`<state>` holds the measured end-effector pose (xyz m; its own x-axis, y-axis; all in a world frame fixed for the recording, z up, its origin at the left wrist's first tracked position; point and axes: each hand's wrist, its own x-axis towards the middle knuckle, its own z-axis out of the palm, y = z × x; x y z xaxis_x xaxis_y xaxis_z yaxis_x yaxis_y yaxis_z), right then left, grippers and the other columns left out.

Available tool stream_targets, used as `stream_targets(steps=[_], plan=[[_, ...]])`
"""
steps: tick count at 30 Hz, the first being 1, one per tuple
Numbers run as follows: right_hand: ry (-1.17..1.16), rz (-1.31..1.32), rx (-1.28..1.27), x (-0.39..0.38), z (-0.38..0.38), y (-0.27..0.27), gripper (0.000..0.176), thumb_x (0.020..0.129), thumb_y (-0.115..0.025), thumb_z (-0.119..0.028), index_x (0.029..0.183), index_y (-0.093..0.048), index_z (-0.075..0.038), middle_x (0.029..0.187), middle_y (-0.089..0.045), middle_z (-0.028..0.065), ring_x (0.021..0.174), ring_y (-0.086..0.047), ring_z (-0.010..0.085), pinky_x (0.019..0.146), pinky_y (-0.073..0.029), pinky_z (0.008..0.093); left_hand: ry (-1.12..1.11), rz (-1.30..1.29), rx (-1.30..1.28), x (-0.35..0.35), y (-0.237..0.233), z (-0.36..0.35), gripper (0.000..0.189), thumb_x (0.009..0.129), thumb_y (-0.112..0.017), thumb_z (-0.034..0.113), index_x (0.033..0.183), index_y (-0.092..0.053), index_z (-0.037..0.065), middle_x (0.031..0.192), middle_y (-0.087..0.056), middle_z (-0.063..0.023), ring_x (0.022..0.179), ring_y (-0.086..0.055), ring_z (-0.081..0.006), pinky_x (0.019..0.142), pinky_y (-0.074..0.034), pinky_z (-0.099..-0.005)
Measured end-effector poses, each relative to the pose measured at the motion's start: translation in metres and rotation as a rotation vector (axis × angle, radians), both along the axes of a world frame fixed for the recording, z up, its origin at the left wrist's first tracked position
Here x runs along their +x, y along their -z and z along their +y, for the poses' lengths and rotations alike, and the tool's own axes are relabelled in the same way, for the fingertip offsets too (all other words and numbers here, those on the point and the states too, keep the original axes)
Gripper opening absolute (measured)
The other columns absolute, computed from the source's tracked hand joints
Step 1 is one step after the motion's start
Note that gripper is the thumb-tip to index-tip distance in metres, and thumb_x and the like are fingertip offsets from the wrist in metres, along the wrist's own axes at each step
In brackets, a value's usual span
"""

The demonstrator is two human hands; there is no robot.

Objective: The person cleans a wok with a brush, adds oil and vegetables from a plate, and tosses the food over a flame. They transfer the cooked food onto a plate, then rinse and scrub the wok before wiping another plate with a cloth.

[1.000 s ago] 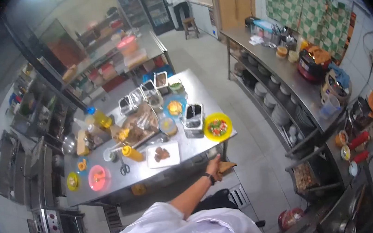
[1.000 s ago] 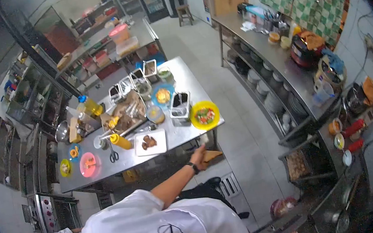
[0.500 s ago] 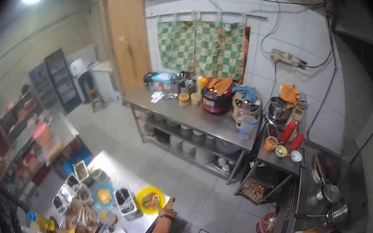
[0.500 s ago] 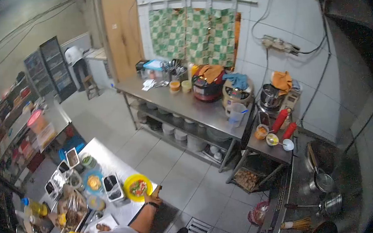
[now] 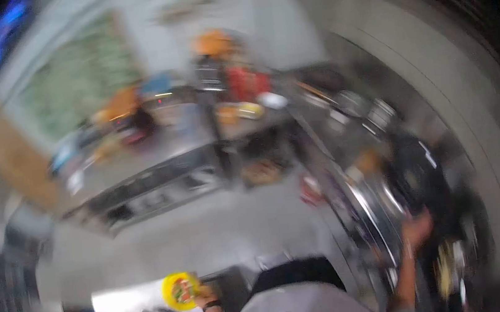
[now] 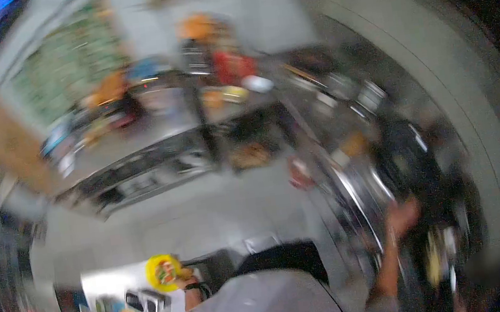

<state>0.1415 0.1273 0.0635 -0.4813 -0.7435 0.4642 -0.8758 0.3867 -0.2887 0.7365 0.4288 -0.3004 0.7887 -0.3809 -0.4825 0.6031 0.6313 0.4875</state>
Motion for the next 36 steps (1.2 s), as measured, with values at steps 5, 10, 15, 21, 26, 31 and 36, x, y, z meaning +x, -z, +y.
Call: stream_targets(steps=[5,10,15,21,26,31,36], plan=[[0.135,-0.061,0.081,-0.108,-0.072,0.072,0.093,0.071,-0.069,-0.058,0.131,-0.034,0.003,0.124,-0.045,0.0318,0.114,-0.047,0.0458,0.097,-0.039,0.0491,0.245,-0.015,0.158,-0.01,-0.026,-0.001,0.049,0.092,-0.04,0.037,0.129,-0.049,0.005,0.111,-0.061,-0.0047,0.087,-0.062,-0.0169,0.063,-0.049,-0.027],[0.233,-0.264,0.253,-0.125,-0.101,0.101,0.094,0.072,-0.068,-0.059,0.131,-0.028,0.003,0.124,-0.049,0.0302,0.114,-0.05,0.0435,0.094,-0.044,0.0454,0.255,-0.073,0.25,-0.022,-0.044,0.01,0.048,0.092,-0.041,0.038,0.128,-0.05,0.006,0.103,-0.063,-0.0029,0.081,-0.061,-0.0144,0.057,-0.047,-0.0263],[0.206,-0.313,0.487,-0.147,-0.132,0.111,0.075,0.077,-0.064,-0.039,0.128,-0.033,0.008,0.111,-0.06,0.0277,0.106,-0.058,0.0409,0.092,-0.046,0.0441,0.386,-0.131,0.461,-0.035,-0.093,-0.002,0.052,0.092,-0.044,0.041,0.129,-0.047,0.005,0.086,-0.061,-0.0025,0.063,-0.052,-0.0116,0.048,-0.04,-0.026],[0.104,-0.243,0.445,-0.173,-0.115,0.06,0.035,0.08,-0.055,-0.022,0.098,-0.064,0.007,0.1,-0.061,0.0315,0.098,-0.06,0.0419,0.089,-0.048,0.0443,0.573,-0.246,0.237,-0.051,-0.126,-0.089,0.041,0.091,-0.051,0.033,0.116,-0.048,0.002,0.082,-0.06,-0.0086,0.057,-0.05,-0.0156,0.049,-0.041,-0.0278],[-0.021,-0.033,0.649,-0.203,-0.073,-0.001,0.032,0.084,-0.053,-0.024,0.096,-0.065,0.003,0.094,-0.063,0.0288,0.094,-0.062,0.0397,0.083,-0.05,0.0453,1.034,-0.207,0.277,-0.088,-0.167,-0.167,0.035,0.089,-0.046,0.027,0.113,-0.049,0.002,0.088,-0.06,-0.0097,0.065,-0.056,-0.0198,0.057,-0.045,-0.0316],[0.122,-0.211,0.513,-0.237,-0.115,0.075,0.029,0.083,-0.054,-0.023,0.094,-0.065,0.002,0.097,-0.064,0.0262,0.094,-0.061,0.0412,0.081,-0.051,0.0454,1.076,-0.404,0.349,-0.205,-0.267,-0.288,0.03,0.087,-0.051,0.029,0.105,-0.05,0.004,0.077,-0.059,-0.0084,0.055,-0.056,-0.0202,0.047,-0.044,-0.0303],[-0.122,-0.226,0.573,-0.227,-0.074,0.032,0.03,0.082,-0.054,-0.02,0.097,-0.062,0.005,0.094,-0.063,0.0274,0.091,-0.062,0.0418,0.08,-0.051,0.0464,1.237,-0.392,0.459,-0.261,-0.302,-0.359,0.029,0.086,-0.054,0.031,0.101,-0.051,0.006,0.068,-0.057,-0.0066,0.04,-0.049,-0.018,0.032,-0.037,-0.0269]])
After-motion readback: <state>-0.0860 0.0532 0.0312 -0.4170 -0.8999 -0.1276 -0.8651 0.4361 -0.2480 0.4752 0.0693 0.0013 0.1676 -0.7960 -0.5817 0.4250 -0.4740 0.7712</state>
